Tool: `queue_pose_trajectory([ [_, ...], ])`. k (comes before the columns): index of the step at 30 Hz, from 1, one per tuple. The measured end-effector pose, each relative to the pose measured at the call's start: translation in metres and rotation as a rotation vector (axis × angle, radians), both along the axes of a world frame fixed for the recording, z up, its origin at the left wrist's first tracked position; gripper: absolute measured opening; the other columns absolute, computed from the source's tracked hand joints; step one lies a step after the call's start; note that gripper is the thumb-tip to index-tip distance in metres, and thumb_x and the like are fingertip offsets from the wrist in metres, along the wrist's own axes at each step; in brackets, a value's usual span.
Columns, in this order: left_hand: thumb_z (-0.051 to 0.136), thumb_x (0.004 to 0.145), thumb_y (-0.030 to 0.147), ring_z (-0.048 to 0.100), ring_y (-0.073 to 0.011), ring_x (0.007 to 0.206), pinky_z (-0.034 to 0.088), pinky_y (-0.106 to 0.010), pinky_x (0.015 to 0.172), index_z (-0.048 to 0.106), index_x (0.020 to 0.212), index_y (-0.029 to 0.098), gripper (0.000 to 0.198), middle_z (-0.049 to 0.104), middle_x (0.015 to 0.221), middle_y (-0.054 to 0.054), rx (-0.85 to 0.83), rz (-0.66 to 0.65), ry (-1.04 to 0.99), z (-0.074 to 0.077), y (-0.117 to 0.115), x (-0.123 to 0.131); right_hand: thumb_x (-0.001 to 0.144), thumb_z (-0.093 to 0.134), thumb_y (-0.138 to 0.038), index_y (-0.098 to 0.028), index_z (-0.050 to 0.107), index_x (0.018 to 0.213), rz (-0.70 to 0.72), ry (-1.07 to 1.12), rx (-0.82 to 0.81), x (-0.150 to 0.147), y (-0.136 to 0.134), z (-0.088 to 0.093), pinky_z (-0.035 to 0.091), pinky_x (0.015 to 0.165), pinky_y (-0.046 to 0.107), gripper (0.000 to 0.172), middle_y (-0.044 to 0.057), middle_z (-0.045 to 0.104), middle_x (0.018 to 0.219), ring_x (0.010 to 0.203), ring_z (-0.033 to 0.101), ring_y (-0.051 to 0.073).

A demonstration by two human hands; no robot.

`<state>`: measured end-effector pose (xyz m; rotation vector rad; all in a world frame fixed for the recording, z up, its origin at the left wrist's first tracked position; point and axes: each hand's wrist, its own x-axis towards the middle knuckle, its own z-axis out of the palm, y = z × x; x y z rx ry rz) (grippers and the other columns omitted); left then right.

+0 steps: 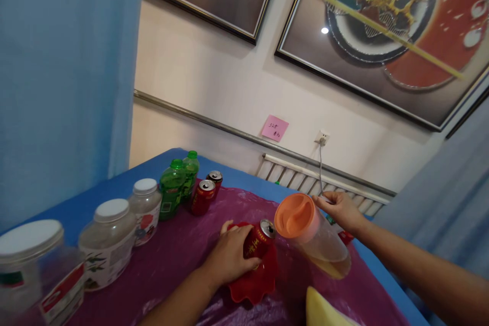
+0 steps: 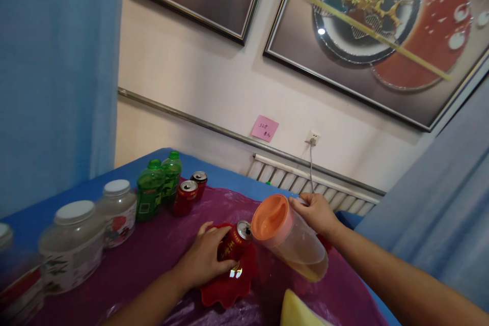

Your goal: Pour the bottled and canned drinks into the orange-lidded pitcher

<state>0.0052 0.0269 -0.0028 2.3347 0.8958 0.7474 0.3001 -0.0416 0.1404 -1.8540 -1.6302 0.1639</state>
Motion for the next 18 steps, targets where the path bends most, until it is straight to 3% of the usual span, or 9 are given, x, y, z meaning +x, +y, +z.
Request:
queue_pose_trajectory([
  [18, 0.079, 0.066, 0.039, 0.063, -0.0296, 0.113, 0.019, -0.053, 0.119, 0.061, 0.115, 0.026, 0.054, 0.073, 0.114, -0.005, 0.007, -0.004, -0.008, 0.0002, 0.0001, -0.0003, 0.080, 0.055, -0.060, -0.026, 0.022, 0.059, -0.003, -0.004, 0.000, -0.0021, -0.0024, 0.0022, 0.020, 0.045, 0.024, 0.052, -0.006, 0.020, 0.056, 0.052, 0.021, 0.009],
])
